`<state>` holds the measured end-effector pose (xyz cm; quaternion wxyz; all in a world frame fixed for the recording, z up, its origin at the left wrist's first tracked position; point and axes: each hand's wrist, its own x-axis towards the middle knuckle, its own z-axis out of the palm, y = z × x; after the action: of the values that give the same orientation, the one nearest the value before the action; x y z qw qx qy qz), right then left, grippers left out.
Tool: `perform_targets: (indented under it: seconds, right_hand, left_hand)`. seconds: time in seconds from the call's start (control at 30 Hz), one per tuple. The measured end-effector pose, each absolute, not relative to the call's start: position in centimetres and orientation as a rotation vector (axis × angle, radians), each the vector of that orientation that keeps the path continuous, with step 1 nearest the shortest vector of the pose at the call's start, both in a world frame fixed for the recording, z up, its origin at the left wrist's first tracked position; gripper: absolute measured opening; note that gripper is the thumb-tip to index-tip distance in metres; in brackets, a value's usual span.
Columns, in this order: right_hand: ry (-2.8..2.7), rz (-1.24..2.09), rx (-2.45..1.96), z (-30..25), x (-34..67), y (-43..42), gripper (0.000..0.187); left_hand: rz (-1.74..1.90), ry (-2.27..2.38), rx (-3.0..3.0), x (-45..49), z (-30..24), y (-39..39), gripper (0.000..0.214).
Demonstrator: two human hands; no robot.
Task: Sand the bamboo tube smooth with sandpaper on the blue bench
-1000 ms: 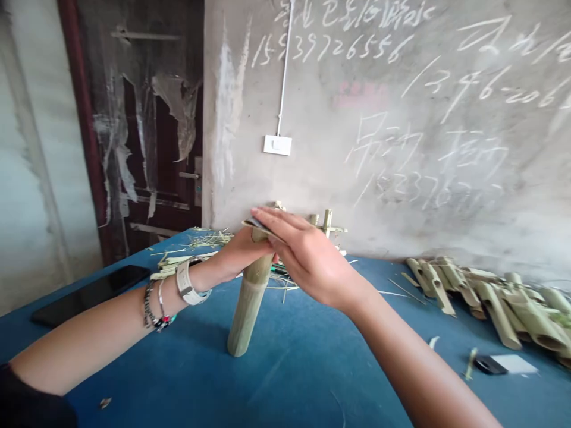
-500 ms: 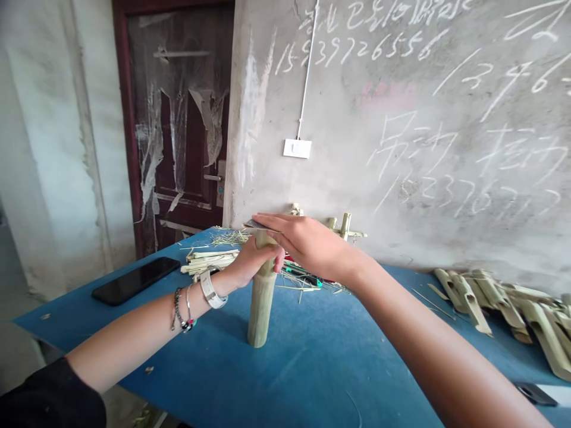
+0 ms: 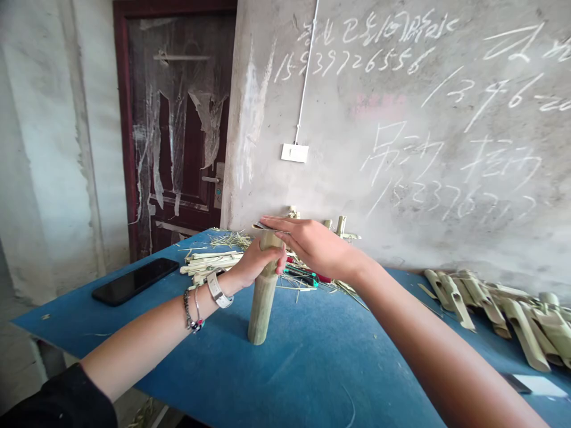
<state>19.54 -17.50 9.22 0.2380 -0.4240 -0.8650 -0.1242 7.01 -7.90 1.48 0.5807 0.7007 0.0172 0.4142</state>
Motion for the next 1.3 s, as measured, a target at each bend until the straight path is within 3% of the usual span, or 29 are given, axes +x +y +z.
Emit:
perform_targets:
  seconds: [0.23, 0.5, 0.8, 1.0, 1.3]
  right_hand:
    - [-1.964, -0.350, -1.317, 10.3, 22.3, -16.9, 0.045]
    - [-2.329, 0.013, -1.138, 9.2, 19.8, -14.8, 0.042]
    - [-2.225, -0.132, -1.355, 8.4, 23.4, -20.2, 0.040]
    - [-1.858, -0.350, -1.241, 9.4, 24.1, -17.6, 0.042]
    - [-2.211, -0.295, -1.213, 7.5, 19.4, -16.0, 0.043]
  left_hand:
    - [0.968, 0.039, 1.620, 7.5, 1.2, -7.3, 0.012]
    - [0.962, 0.043, 1.617, 7.7, 1.4, -7.8, 0.019]
    - [1.041, 0.091, 1.431, 6.8, 0.6, -4.4, 0.024]
    - [1.017, 0.030, 1.482, 7.2, 0.4, -5.1, 0.017]
    - [0.899, 0.009, 1.630, 8.8, 0.1, -6.9, 0.028]
